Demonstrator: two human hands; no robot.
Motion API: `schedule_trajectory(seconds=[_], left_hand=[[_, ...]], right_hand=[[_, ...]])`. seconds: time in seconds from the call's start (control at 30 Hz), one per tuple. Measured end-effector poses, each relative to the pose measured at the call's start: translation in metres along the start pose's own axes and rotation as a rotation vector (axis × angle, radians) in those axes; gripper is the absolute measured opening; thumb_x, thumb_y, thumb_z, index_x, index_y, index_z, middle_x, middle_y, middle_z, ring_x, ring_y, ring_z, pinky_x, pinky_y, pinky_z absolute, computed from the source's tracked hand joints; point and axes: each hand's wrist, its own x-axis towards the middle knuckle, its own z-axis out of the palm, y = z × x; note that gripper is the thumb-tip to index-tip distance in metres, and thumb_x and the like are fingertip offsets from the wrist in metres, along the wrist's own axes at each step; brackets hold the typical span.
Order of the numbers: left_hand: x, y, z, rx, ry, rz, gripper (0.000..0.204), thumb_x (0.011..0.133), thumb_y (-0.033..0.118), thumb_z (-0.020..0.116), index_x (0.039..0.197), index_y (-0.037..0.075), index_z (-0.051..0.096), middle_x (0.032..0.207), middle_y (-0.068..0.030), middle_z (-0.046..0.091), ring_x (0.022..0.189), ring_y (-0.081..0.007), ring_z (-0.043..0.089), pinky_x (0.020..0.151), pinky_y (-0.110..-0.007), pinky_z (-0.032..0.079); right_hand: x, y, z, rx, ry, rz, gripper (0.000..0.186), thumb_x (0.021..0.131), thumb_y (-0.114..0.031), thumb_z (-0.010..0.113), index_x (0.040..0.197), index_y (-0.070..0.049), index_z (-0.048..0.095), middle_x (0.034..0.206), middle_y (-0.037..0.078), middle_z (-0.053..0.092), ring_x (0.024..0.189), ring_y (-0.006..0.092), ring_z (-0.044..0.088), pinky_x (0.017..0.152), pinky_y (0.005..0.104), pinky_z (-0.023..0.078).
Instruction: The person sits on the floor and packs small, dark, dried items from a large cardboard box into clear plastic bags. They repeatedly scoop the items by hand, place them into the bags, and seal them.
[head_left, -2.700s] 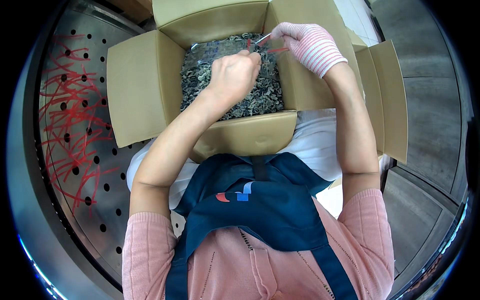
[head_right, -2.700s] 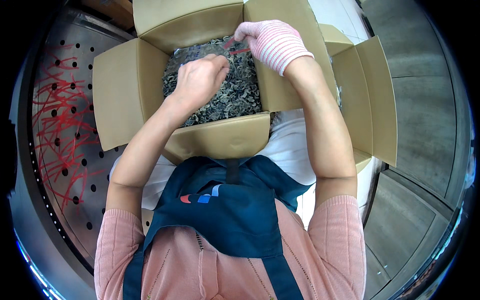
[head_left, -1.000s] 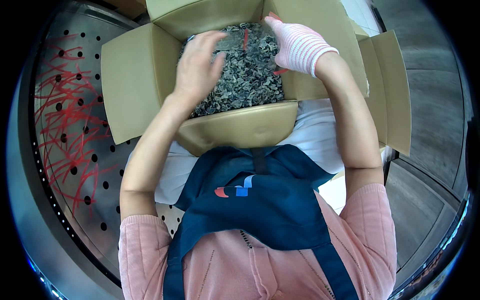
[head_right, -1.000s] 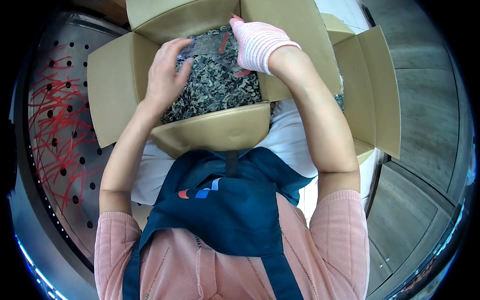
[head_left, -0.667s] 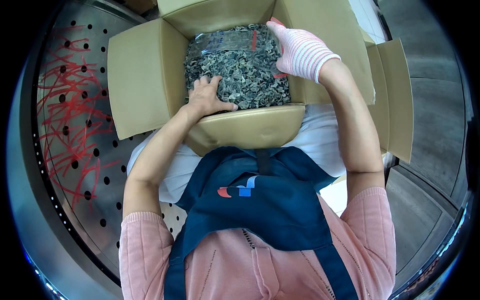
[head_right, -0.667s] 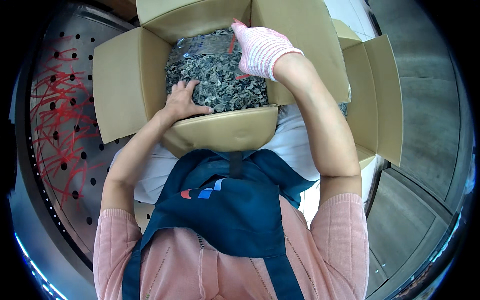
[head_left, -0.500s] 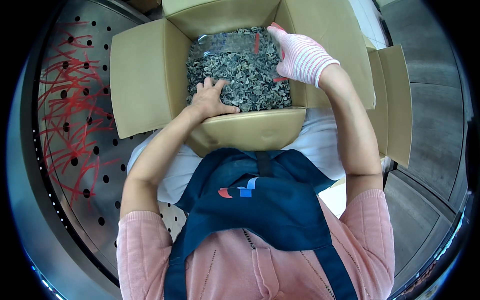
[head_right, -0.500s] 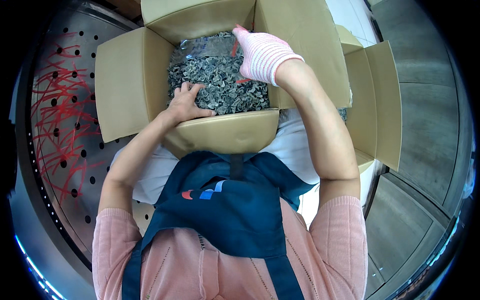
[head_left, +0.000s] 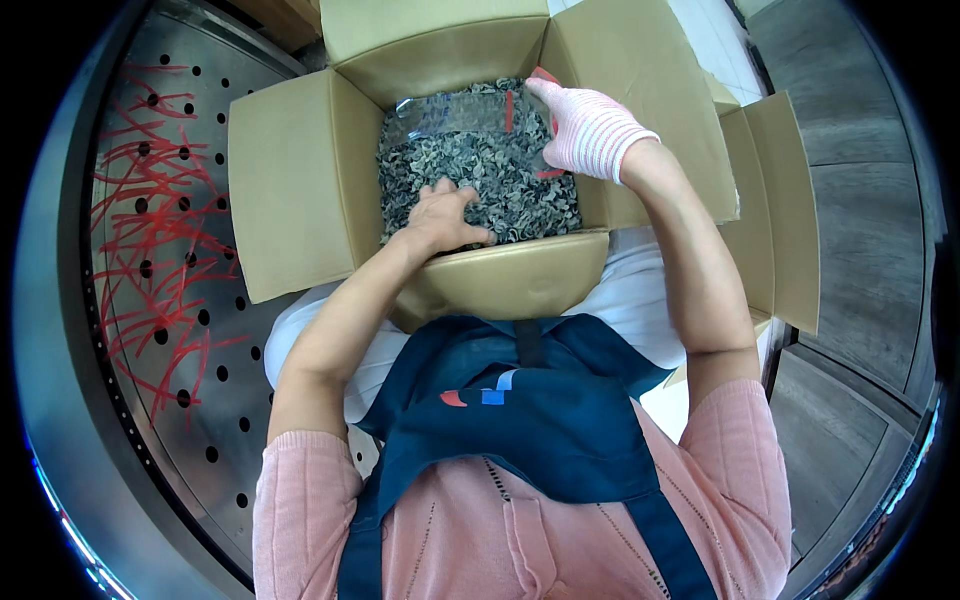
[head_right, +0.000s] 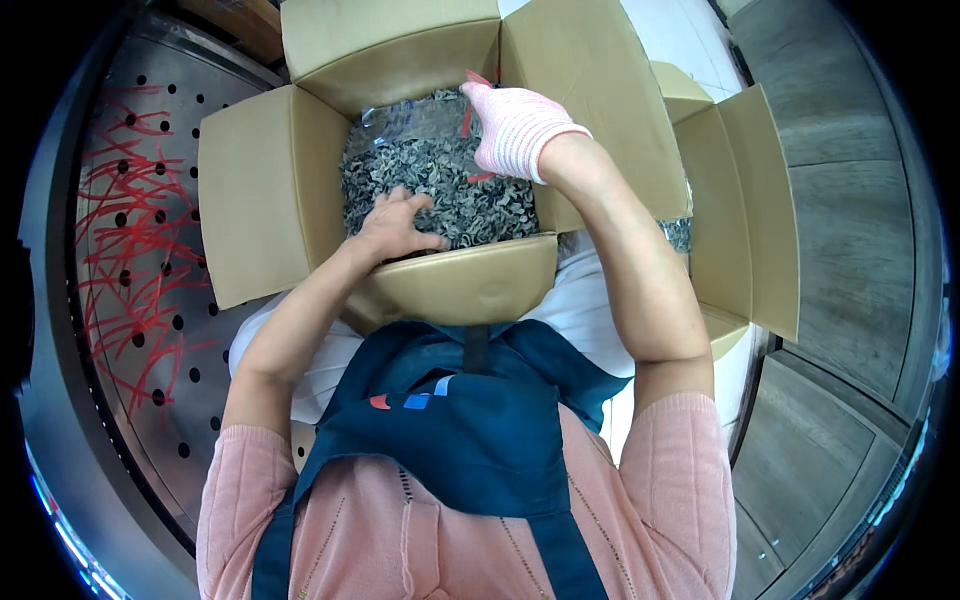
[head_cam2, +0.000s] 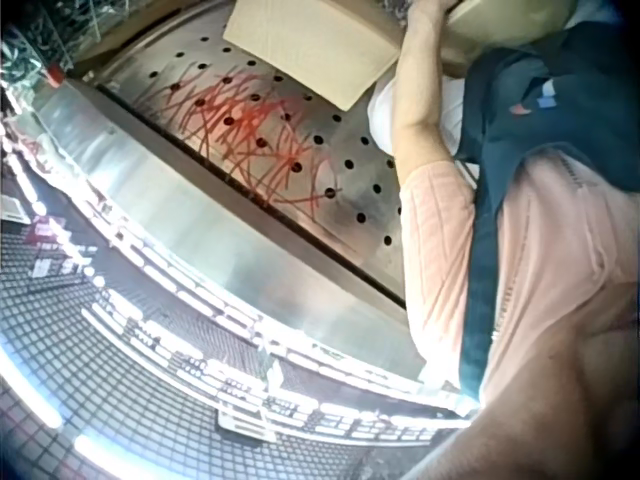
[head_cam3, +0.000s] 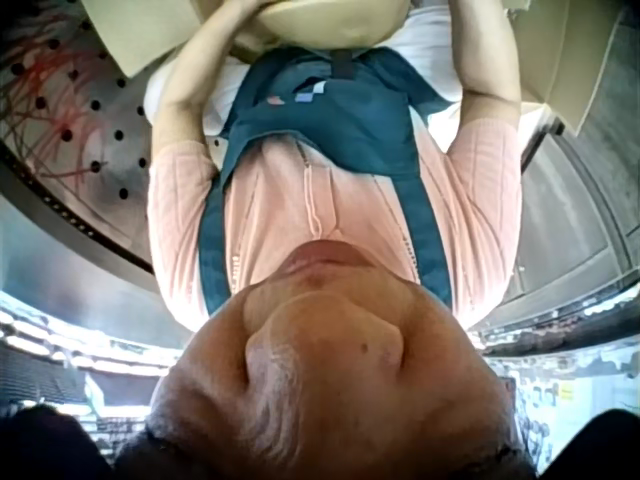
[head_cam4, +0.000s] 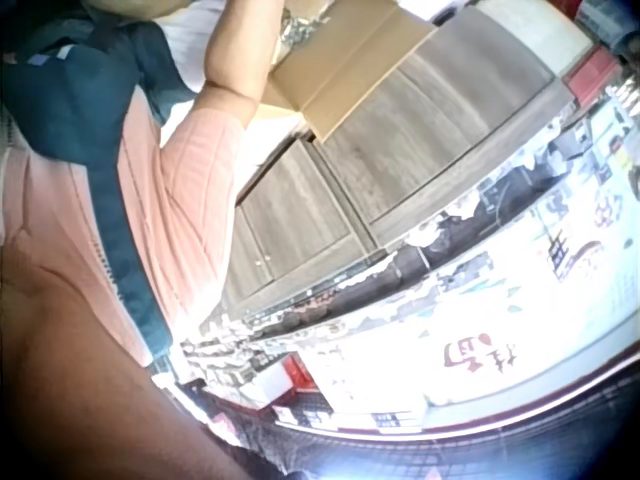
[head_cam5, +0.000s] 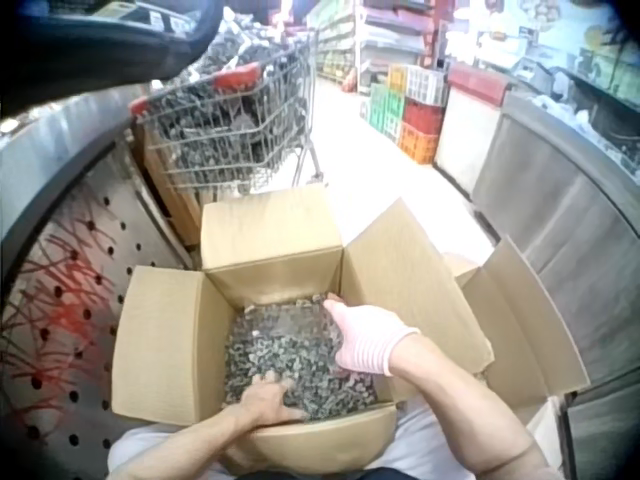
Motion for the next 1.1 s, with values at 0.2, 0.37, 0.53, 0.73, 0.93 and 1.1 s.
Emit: schedule_trajectory(seconds=[0.2, 0.37, 0.53, 0.73, 0.93, 1.1], left_hand=[[-0.010, -0.014, 0.000, -0.014, 0.071, -0.046, 0.054, 0.065, 0.035, 0.080, 0.114, 0.015, 0.066, 0.127, -0.0150, 0.053, 0.118, -0.0367, 0.051, 0.100, -0.043, 0.045], [-0.002, -0.020, 0.007, -0.137, 0.202, -0.006, 0.039, 0.064, 0.025, 0.080, 0.098, 0.013, 0.066, 0.107, -0.0117, 0.062, 0.099, -0.0311, 0.060, 0.087, -0.040, 0.050], [0.006, -0.028, -0.019, -1.130, 0.241, -0.073, 0.020, 0.074, 0.007, 0.073, 0.091, 0.011, 0.063, 0.072, -0.0011, 0.062, 0.068, -0.0116, 0.062, 0.061, -0.026, 0.047], [-0.020, 0.057, -0.116, -1.693, 0.138, 0.162, 0.029, 0.083, 0.014, 0.071, 0.109, 0.011, 0.057, 0.095, -0.0045, 0.065, 0.087, -0.0180, 0.067, 0.059, -0.030, 0.053], [0.008, 0.124, -0.127, -1.638, 0.328, 0.026, 0.039, 0.081, 0.023, 0.081, 0.108, 0.005, 0.058, 0.088, -0.0012, 0.062, 0.079, -0.0112, 0.058, 0.063, -0.026, 0.046], [0.026, 0.128, -0.117, -1.483, 0.297, 0.017, 0.043, 0.091, 0.037, 0.070, 0.115, 0.004, 0.056, 0.111, -0.0056, 0.060, 0.098, -0.0157, 0.057, 0.077, -0.038, 0.050]], right_hand=[[-0.007, 0.010, -0.004, 0.004, -0.007, 0.050, 0.079, 0.069, -0.012, 0.069, 0.143, -0.003, 0.043, 0.092, 0.018, 0.067, 0.089, 0.0361, 0.066, 0.082, 0.0411, 0.054], [-0.012, 0.009, -0.008, 0.033, 0.027, 0.056, 0.050, 0.073, -0.014, 0.066, 0.121, -0.002, 0.056, 0.101, 0.023, 0.068, 0.099, 0.0383, 0.066, 0.085, 0.0446, 0.054], [-0.008, 0.011, -0.007, 0.077, 0.033, 0.053, 0.048, 0.072, -0.014, 0.067, 0.118, -0.001, 0.057, 0.100, 0.024, 0.068, 0.098, 0.0387, 0.066, 0.085, 0.0445, 0.054], [-0.002, 0.014, -0.006, 0.108, 0.016, 0.030, 0.050, 0.071, -0.015, 0.068, 0.117, 0.001, 0.058, 0.099, 0.025, 0.068, 0.097, 0.0393, 0.066, 0.084, 0.0441, 0.054], [0.000, 0.011, -0.007, 0.152, 0.045, 0.059, 0.056, 0.070, -0.020, 0.072, 0.118, 0.004, 0.057, 0.100, 0.027, 0.068, 0.098, 0.0399, 0.066, 0.085, 0.0438, 0.054], [0.005, 0.027, 0.001, 0.153, 0.123, 0.057, 0.068, 0.066, -0.018, 0.074, 0.127, 0.002, 0.052, 0.091, 0.022, 0.067, 0.087, 0.0379, 0.066, 0.080, 0.0420, 0.054]])
